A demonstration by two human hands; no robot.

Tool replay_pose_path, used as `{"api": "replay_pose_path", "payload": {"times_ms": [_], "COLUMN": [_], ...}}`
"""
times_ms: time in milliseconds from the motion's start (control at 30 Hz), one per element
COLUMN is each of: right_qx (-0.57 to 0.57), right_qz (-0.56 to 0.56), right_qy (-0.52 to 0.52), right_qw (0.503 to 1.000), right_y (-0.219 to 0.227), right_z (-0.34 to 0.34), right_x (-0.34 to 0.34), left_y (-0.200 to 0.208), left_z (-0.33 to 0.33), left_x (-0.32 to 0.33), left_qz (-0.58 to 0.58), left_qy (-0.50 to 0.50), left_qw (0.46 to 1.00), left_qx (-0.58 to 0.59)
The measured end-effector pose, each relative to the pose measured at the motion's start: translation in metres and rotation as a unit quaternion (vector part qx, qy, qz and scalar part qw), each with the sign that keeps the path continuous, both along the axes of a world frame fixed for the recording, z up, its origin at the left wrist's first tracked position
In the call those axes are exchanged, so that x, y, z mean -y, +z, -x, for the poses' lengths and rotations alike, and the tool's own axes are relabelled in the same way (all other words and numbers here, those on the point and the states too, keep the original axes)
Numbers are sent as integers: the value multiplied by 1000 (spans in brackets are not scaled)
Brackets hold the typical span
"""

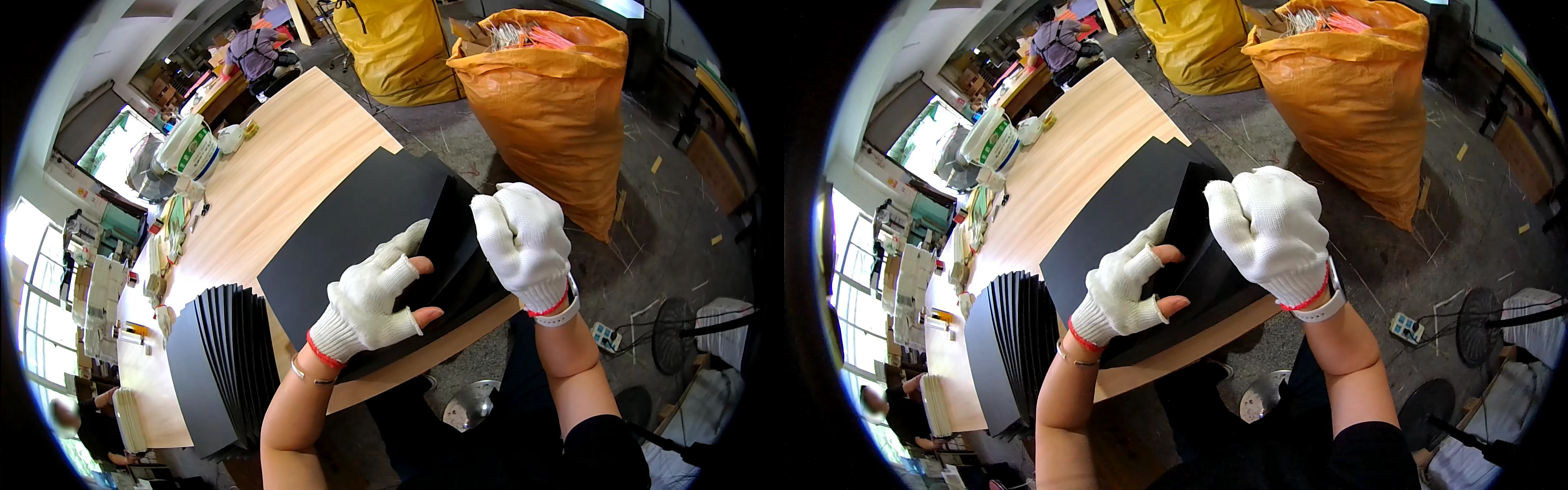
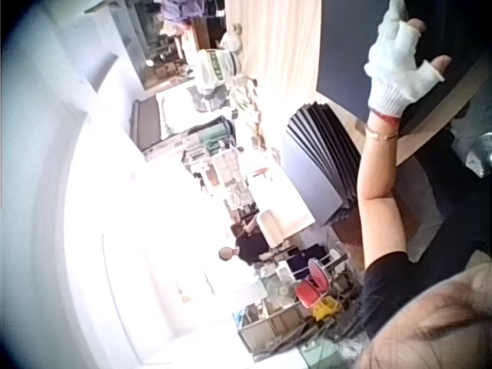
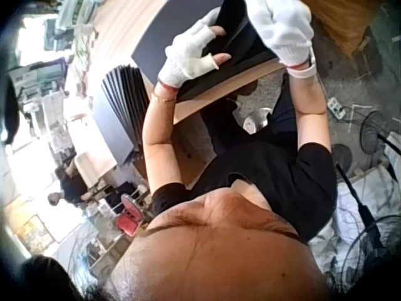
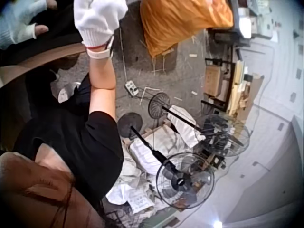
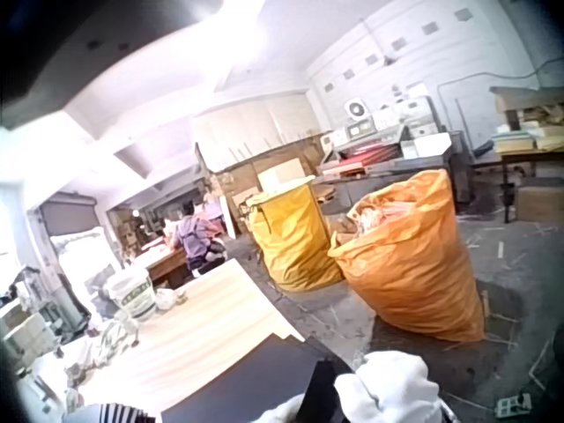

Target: The person repeatedly picks up small stacks of black rectangular sheets from a table and places them onto a growing pile. The person wears white gloves and handles the sheets with both hands, aligning them carefully. The task is performed in a workshop environment with other workers visible in the background.

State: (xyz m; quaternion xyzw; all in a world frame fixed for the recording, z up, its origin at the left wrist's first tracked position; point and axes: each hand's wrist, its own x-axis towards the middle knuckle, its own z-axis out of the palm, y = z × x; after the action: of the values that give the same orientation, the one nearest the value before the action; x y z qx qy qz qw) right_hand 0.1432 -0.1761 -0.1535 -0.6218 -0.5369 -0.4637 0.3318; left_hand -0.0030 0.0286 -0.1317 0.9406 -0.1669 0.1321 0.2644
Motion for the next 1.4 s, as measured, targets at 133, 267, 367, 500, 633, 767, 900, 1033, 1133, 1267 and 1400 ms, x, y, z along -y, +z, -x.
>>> {"api": "replay_pose_path", "payload": {"times_ms": [133, 267, 367, 500, 633, 767, 900, 1033, 1133, 1267, 1400], "right_qx": [-8, 7, -16, -49, -13, -21, -20, -12, -1, -71, -72], "right_qz": [6, 16, 3, 7, -15, -3, -11, 50, 16, -2, -1], "right_qy": [7, 30, 26, 4, -16, -8, 7, 29, 19, 71, 51], "right_qw": [1000, 999, 1000, 999, 1000, 1000, 1000, 998, 1000, 995, 996], "right_y": [0, 12, 13, 4, 3, 3, -4, 10, 4, 4, 2], "right_z": [1, 7, 10, 9, 6, 6, 2, 6, 8, 5, 4], "right_x": [3, 3, 0, -1, -3, 0, 1, 10, 6, 6, 7], "left_y": [0, 3, -3, -1, -1, -2, 0, 0, -7, -7, -8], "left_z": [1, 4, 5, -1, 0, 3, 3, 3, 0, -3, -5], "left_x": [0, 1, 0, -1, 6, 4, 4, 7, 8, 3, -2], "left_qz": [2, 9, -7, -28, 31, 37, 48, 30, 0, -109, -73], "left_qy": [-8, -14, -26, -55, -23, -6, -8, -17, -41, -15, -27], "left_qw": [1000, 1000, 1000, 998, 999, 999, 998, 999, 996, 994, 996], "left_qx": [7, -8, 6, -18, -8, -31, -42, -11, 78, 27, 33]}}
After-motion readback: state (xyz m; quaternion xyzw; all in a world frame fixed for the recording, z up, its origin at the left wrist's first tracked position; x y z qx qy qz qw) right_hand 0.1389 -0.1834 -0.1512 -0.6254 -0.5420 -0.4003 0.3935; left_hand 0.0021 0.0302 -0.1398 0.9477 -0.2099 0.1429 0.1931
